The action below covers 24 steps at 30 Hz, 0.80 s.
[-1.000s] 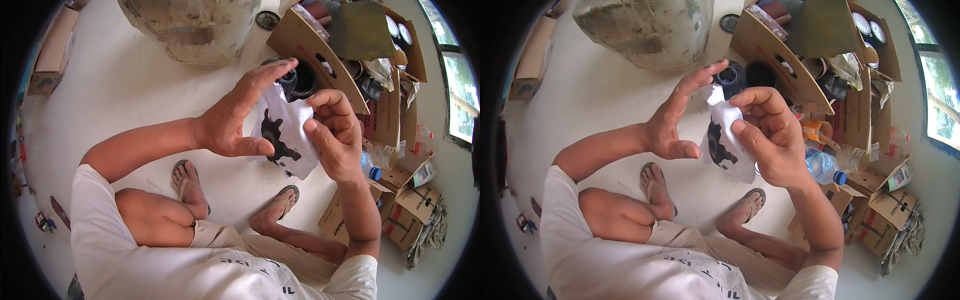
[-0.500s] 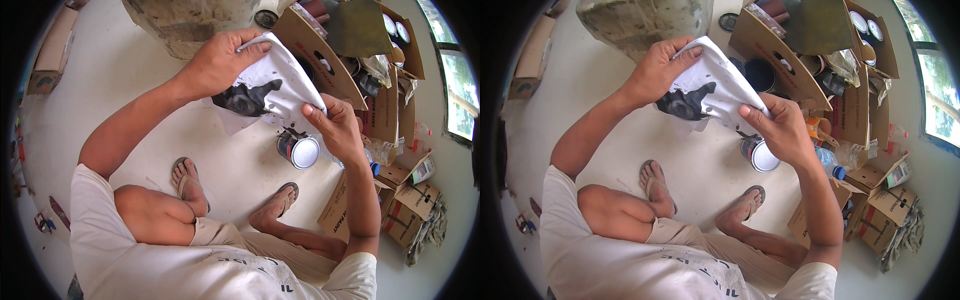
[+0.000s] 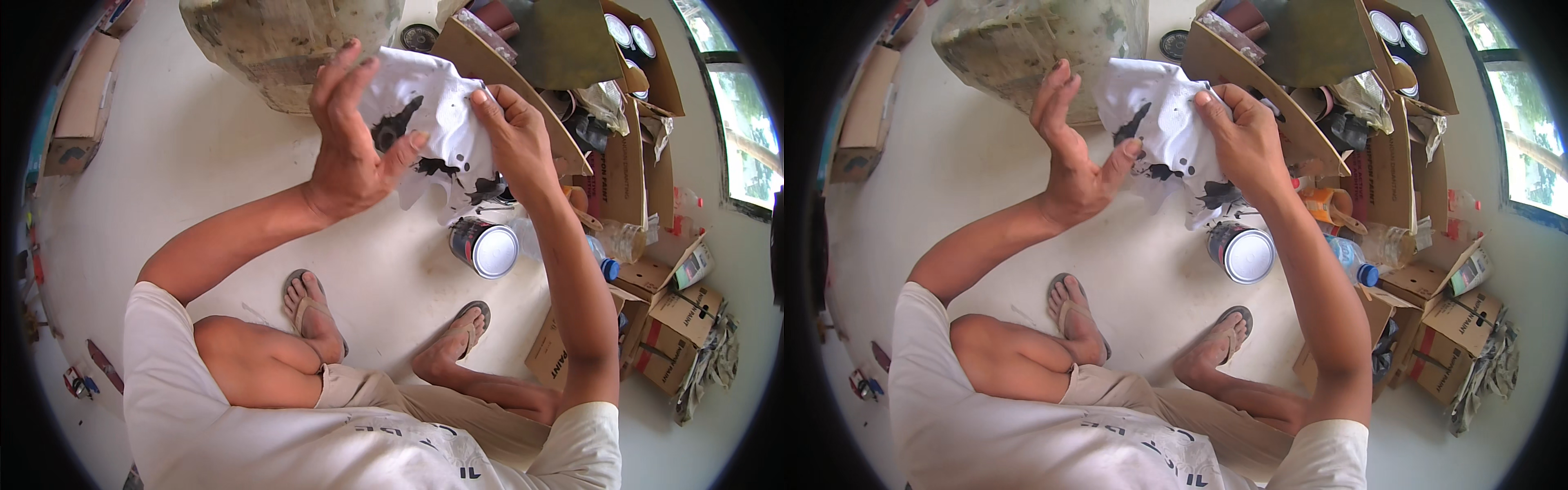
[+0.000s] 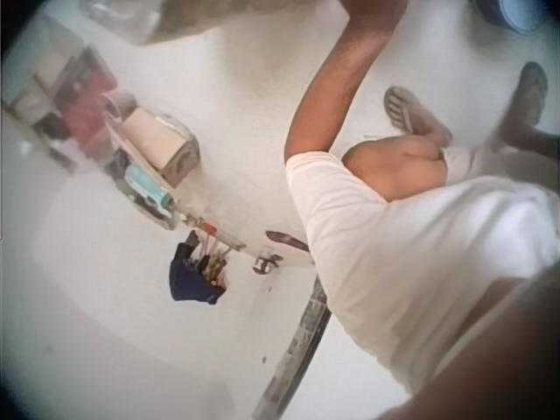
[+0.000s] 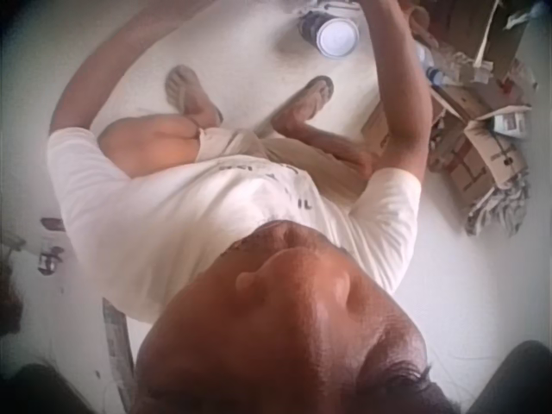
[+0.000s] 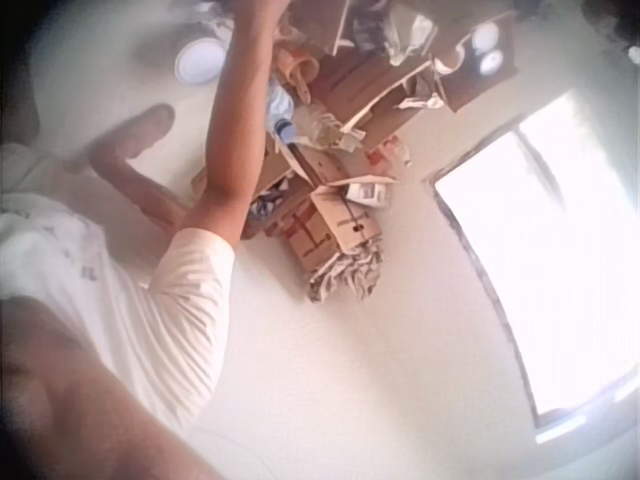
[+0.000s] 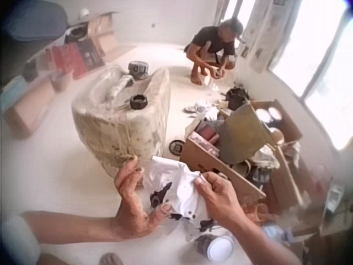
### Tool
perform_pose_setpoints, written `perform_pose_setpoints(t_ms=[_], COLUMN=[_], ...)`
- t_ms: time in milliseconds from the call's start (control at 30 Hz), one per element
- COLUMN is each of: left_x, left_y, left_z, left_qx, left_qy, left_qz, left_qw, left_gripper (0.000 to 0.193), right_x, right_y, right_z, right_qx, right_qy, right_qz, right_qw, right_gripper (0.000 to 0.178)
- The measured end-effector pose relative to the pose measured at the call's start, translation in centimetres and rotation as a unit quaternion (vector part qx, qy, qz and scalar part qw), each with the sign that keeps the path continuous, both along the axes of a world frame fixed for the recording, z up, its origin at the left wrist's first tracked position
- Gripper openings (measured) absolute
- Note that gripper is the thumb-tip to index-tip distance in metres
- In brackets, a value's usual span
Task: The person sits on the floor and mixes black paint in a can using a wooden stick. They add a liquid from a small white bottle and water from a plastic bottle into the paint, stirring after each addition. The person then pours the mixed paint into a larger container and seals the original can with a cloth and lid.
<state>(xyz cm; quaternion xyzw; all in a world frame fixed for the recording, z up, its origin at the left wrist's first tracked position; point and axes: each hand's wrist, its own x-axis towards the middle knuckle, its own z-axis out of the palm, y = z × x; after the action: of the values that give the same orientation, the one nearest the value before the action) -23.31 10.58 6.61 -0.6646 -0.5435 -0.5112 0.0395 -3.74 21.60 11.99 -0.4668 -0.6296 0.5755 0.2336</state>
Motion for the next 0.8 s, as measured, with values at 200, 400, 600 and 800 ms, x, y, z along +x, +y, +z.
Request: perform_pose_setpoints(t_ms=[200, 400, 600, 800], left_x=[4.2, 3.6, 3.9, 3.3], left_y=[4.4, 5.3, 5.4, 4.4], left_z=[1.2, -0.6, -2.0, -2.7], left_qx=[-0.103, -0.182, -0.147, -0.156], left_qy=[-0.082, -0.226, -0.241, -0.187], left_qz=[-0.155, -0.194, -0.158, -0.111], left_qw=[0.979, 0.937, 0.946, 0.964], left_gripper=[0.027, 0.025, 0.023, 0.021], right_x=[0.0, 0.0, 0.8, -9.2], right_y=[-0.5, 0.0, 2.7, 2.4], right_z=[-1.9, -2.3, -1.4, 9.6], right_qx=[0.037, 0.0, 0.17, 0.456], right_qy=[0.078, -0.01, -0.138, 0.04], right_qz=[0.009, 0.002, 0.032, 0.051], right_qw=[0.996, 1.0, 0.975, 0.887], right_gripper=[0.018, 0.013, 0.019, 0.021])
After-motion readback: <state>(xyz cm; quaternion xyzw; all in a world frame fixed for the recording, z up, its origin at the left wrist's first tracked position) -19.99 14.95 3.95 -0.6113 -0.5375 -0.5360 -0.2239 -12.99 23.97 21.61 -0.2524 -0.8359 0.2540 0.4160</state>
